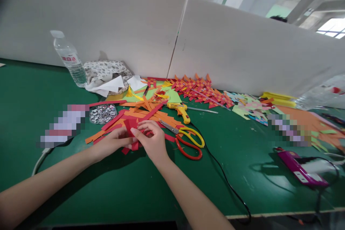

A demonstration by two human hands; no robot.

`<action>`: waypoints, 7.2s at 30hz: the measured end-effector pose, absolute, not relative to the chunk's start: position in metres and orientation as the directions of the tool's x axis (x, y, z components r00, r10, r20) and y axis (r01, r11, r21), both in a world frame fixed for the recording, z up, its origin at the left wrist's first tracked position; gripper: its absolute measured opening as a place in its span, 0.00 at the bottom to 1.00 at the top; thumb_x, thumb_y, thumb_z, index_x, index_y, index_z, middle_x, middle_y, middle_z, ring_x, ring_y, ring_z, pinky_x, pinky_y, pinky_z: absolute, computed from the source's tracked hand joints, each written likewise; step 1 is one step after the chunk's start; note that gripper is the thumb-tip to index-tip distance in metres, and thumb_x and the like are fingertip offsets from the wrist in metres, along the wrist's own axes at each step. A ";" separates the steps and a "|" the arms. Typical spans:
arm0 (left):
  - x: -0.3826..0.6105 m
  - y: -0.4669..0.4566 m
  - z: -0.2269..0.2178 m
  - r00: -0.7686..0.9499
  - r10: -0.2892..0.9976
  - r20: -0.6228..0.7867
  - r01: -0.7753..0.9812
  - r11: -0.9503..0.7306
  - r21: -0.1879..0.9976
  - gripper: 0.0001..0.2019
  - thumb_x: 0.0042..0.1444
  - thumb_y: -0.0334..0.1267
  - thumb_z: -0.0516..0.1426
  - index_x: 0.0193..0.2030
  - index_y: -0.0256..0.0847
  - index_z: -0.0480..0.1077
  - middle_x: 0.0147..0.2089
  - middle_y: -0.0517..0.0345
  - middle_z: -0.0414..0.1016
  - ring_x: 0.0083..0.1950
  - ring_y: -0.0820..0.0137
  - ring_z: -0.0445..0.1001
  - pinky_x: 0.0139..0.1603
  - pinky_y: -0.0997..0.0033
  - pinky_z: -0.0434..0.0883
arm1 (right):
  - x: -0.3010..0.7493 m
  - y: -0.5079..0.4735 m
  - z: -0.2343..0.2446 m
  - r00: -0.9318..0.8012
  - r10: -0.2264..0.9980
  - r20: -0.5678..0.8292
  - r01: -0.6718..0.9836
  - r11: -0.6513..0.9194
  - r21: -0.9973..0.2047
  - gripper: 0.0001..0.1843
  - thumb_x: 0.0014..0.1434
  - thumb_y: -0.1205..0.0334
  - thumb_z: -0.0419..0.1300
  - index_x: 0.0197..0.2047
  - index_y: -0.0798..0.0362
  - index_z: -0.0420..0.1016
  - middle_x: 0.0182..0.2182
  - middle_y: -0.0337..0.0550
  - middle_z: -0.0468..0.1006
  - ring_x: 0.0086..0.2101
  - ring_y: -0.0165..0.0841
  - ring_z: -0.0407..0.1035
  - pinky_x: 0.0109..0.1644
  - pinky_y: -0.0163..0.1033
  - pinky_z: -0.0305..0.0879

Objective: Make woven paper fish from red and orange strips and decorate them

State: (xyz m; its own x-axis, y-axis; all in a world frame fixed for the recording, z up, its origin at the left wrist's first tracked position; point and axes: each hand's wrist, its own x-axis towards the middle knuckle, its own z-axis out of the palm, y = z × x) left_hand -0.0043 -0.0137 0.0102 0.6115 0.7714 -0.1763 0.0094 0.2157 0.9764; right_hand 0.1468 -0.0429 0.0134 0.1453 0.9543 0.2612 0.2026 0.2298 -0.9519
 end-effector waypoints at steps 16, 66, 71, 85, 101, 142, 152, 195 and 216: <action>-0.008 -0.016 0.019 0.685 0.689 -0.234 0.055 0.272 0.961 0.07 0.58 0.40 0.50 0.33 0.39 0.61 0.27 0.62 0.71 0.21 0.78 0.64 0.20 0.78 0.59 | 0.149 -0.042 0.017 0.147 0.982 0.122 0.167 0.097 -0.981 0.13 0.50 0.54 0.63 0.37 0.53 0.73 0.34 0.44 0.78 0.36 0.36 0.72 0.37 0.39 0.65; -0.007 -0.009 0.011 0.564 0.779 -0.274 -0.081 0.382 0.920 0.18 0.44 0.33 0.66 0.42 0.39 0.65 0.35 0.57 0.77 0.45 0.61 0.78 0.41 0.66 0.72 | 0.150 -0.041 0.018 0.410 0.901 0.138 -0.094 0.192 -0.977 0.20 0.47 0.59 0.67 0.42 0.49 0.65 0.31 0.36 0.74 0.32 0.29 0.71 0.36 0.36 0.68; -0.007 -0.009 0.010 0.574 0.774 -0.265 -0.089 0.381 0.920 0.19 0.43 0.34 0.66 0.41 0.39 0.65 0.35 0.56 0.78 0.44 0.61 0.78 0.41 0.66 0.72 | 0.150 -0.041 0.018 0.422 0.895 0.145 -0.073 0.193 -0.978 0.20 0.47 0.57 0.67 0.41 0.50 0.65 0.31 0.37 0.74 0.32 0.30 0.71 0.36 0.37 0.69; -0.007 -0.007 0.012 0.540 0.796 -0.274 -0.073 0.369 0.927 0.18 0.42 0.38 0.67 0.39 0.39 0.67 0.34 0.58 0.79 0.40 0.66 0.79 0.38 0.71 0.72 | 0.154 -0.038 0.017 0.436 0.888 0.146 -0.101 0.210 -0.972 0.18 0.49 0.57 0.66 0.41 0.49 0.64 0.31 0.36 0.74 0.29 0.28 0.70 0.35 0.36 0.70; -0.008 -0.006 0.013 0.492 0.835 -0.247 -0.087 0.329 0.940 0.17 0.41 0.33 0.67 0.39 0.38 0.71 0.34 0.58 0.80 0.38 0.67 0.79 0.40 0.70 0.74 | 0.160 -0.032 0.018 0.507 0.848 0.157 -0.096 0.237 -0.967 0.20 0.46 0.56 0.68 0.39 0.51 0.64 0.27 0.33 0.73 0.25 0.27 0.70 0.33 0.35 0.71; -0.016 0.009 0.012 0.153 0.987 -0.039 -0.239 0.076 0.968 0.20 0.42 0.40 0.67 0.43 0.40 0.72 0.30 0.63 0.76 0.33 0.75 0.75 0.34 0.80 0.73 | 0.161 -0.026 0.011 0.335 0.936 0.110 -0.105 0.153 -0.983 0.24 0.38 0.64 0.71 0.38 0.50 0.67 0.32 0.37 0.76 0.35 0.31 0.72 0.39 0.37 0.71; -0.018 0.010 0.012 0.104 0.991 -0.081 -0.310 0.110 0.944 0.16 0.40 0.39 0.69 0.36 0.39 0.73 0.30 0.63 0.77 0.31 0.76 0.75 0.35 0.79 0.73 | 0.162 -0.031 0.018 0.352 0.936 -0.008 -0.137 0.043 -0.990 0.19 0.40 0.61 0.70 0.34 0.52 0.68 0.27 0.37 0.79 0.28 0.30 0.74 0.33 0.36 0.73; -0.018 0.006 0.015 0.153 0.988 -0.022 -0.240 0.058 0.969 0.13 0.44 0.42 0.66 0.30 0.39 0.69 0.25 0.62 0.74 0.33 0.71 0.78 0.28 0.80 0.69 | 0.169 -0.027 0.015 0.408 0.875 0.260 0.076 0.252 -0.965 0.18 0.51 0.59 0.64 0.43 0.49 0.63 0.30 0.37 0.78 0.28 0.31 0.74 0.37 0.40 0.72; -0.010 -0.008 0.021 0.400 0.895 -0.197 -0.027 0.226 0.974 0.08 0.40 0.39 0.68 0.28 0.38 0.79 0.27 0.55 0.80 0.26 0.72 0.76 0.31 0.76 0.75 | 0.163 -0.038 0.023 0.070 0.963 0.260 0.109 0.252 -0.962 0.23 0.48 0.62 0.67 0.46 0.48 0.65 0.33 0.38 0.79 0.34 0.32 0.74 0.39 0.38 0.70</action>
State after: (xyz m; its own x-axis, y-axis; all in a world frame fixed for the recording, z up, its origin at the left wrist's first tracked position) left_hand -0.0098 -0.0076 0.0209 0.3998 0.8952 -0.1970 -0.0269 0.2263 0.9737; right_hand 0.1633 -0.0375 0.0228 0.0698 0.9631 0.2600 0.1092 0.2517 -0.9616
